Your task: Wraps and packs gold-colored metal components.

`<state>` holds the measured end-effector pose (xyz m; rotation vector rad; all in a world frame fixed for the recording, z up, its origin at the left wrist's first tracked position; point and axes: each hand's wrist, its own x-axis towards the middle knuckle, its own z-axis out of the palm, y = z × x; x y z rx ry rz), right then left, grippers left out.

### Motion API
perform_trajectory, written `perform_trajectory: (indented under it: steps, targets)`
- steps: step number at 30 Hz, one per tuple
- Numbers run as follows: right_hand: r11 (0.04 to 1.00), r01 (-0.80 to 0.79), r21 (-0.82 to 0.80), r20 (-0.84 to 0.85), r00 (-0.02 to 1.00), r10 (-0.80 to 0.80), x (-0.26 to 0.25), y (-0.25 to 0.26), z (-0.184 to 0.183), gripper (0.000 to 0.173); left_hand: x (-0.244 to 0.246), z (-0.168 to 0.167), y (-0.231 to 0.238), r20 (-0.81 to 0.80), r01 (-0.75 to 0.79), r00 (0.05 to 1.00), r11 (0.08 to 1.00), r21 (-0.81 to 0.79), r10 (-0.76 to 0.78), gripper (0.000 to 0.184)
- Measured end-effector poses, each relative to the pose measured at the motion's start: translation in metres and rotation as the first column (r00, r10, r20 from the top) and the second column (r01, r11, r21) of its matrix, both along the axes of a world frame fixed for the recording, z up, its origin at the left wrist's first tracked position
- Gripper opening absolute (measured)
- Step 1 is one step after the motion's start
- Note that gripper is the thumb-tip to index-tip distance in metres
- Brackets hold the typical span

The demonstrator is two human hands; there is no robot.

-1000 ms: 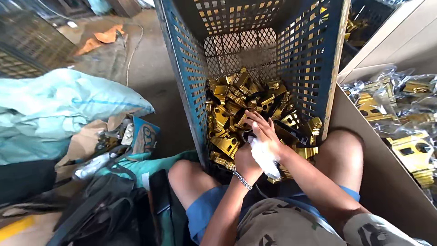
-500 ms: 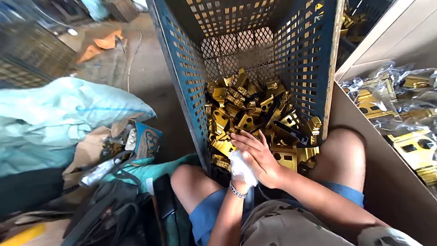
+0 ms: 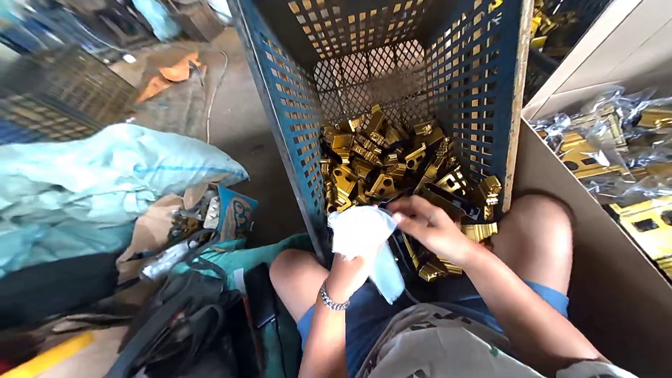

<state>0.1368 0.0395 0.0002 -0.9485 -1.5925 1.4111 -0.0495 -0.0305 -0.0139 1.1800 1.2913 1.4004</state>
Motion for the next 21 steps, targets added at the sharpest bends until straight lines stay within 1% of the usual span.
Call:
perform_trajectory:
  steps: [1,2,3,4,5,6,7,8,9,10,11,12,13,14,15,16,17,18,19,20,21]
  targets:
    - [0.999,-0.027,0.044,-0.037,0.999,0.029,0.0,-0.005,-0.001,0.025,-0.001,-0.004,-0.005,0.012,-0.014,1.0,0.999,0.043,0.014,0.04]
    - [0.999,-0.017,0.05,-0.077,0.997,0.021,0.001,-0.007,-0.001,0.019,-0.002,-0.007,-0.009,0.015,-0.054,0.998,0.995,0.085,0.053,0.039]
    - [1.0,-0.004,0.018,-0.08,0.997,0.006,0.002,-0.005,0.002,0.018,-0.003,-0.007,-0.012,-0.003,-0.104,0.994,0.988,0.114,0.105,0.039]
    - [1.0,-0.027,-0.016,-0.041,0.999,0.027,0.003,-0.004,0.006,0.022,-0.004,-0.006,-0.015,-0.07,-0.148,0.985,0.981,0.128,0.158,0.04]
    - [0.996,-0.091,-0.025,0.01,0.996,0.091,0.002,-0.004,0.009,0.032,-0.004,-0.005,-0.018,-0.193,-0.172,0.961,0.974,0.147,0.198,0.041]
    - [0.986,-0.166,0.0,0.028,0.986,0.166,-0.002,-0.006,0.01,0.038,-0.003,-0.006,-0.02,-0.336,-0.167,0.915,0.967,0.191,0.225,0.04]
    - [0.976,-0.212,0.048,-0.002,0.977,0.212,-0.008,-0.01,0.008,0.033,-0.002,-0.009,-0.021,-0.428,-0.142,0.871,0.959,0.246,0.239,0.037]
    - [0.974,-0.213,0.076,-0.06,0.974,0.217,-0.014,-0.013,0.007,0.022,0.001,-0.01,-0.021,-0.429,-0.125,0.872,0.954,0.273,0.237,0.034]
    - [0.978,-0.205,0.049,-0.123,0.97,0.209,-0.016,-0.015,0.007,0.014,0.006,-0.006,-0.02,-0.323,-0.125,0.924,0.96,0.249,0.204,0.032]
    - [0.977,-0.213,-0.029,-0.176,0.963,0.204,-0.016,-0.016,0.007,0.012,0.011,0.0,-0.019,-0.199,-0.12,0.966,0.969,0.217,0.165,0.033]
    - [0.965,-0.234,-0.12,-0.207,0.956,0.206,-0.014,-0.018,0.009,0.012,0.013,0.001,-0.018,-0.101,-0.104,0.987,0.977,0.185,0.124,0.036]
    - [0.942,-0.269,-0.2,-0.217,0.95,0.225,-0.011,-0.018,0.011,0.013,0.013,0.001,-0.016,-0.064,-0.07,0.995,0.982,0.175,0.083,0.042]
    - [0.918,-0.31,-0.246,-0.209,0.942,0.262,-0.008,-0.017,0.013,0.015,0.01,-0.003,-0.015,-0.138,-0.011,0.99,0.979,0.205,0.04,0.054]
    - [0.909,-0.343,-0.237,-0.176,0.935,0.307,-0.005,-0.015,0.014,0.02,0.006,-0.009,-0.014,-0.263,0.055,0.965,0.967,0.25,0.012,0.067]
    - [0.921,-0.343,-0.183,-0.104,0.938,0.329,-0.004,-0.014,0.012,0.019,0.003,-0.012,-0.015,-0.322,0.107,0.946,0.963,0.249,-0.022,0.075]
    - [0.937,-0.33,-0.117,-0.014,0.944,0.331,-0.005,-0.014,0.011,0.016,0.003,-0.011,-0.019,-0.292,0.133,0.954,0.965,0.225,-0.063,0.081]
    - [0.945,-0.323,-0.055,0.06,0.943,0.326,-0.007,-0.017,0.009,0.018,0.005,-0.003,-0.025,-0.179,0.142,0.978,0.972,0.186,-0.109,0.083]
    - [0.948,-0.317,-0.001,0.102,0.943,0.316,-0.01,-0.02,0.006,0.022,0.007,0.006,-0.03,-0.013,0.143,0.99,0.981,0.131,-0.142,0.079]
    - [0.952,-0.305,0.028,0.113,0.947,0.3,-0.014,-0.025,0.005,0.025,0.006,0.011,-0.032,0.069,0.108,0.991,0.991,0.08,-0.114,0.07]
    - [0.954,-0.298,0.021,0.107,0.95,0.294,-0.016,-0.027,0.004,0.027,0.001,0.01,-0.033,-0.02,0.023,1.0,0.999,0.043,-0.022,0.056]
    - [0.947,-0.32,-0.03,0.086,0.943,0.321,-0.014,-0.027,0.005,0.025,-0.009,0.004,-0.033,-0.26,-0.104,0.959,0.993,0.051,0.114,0.045]
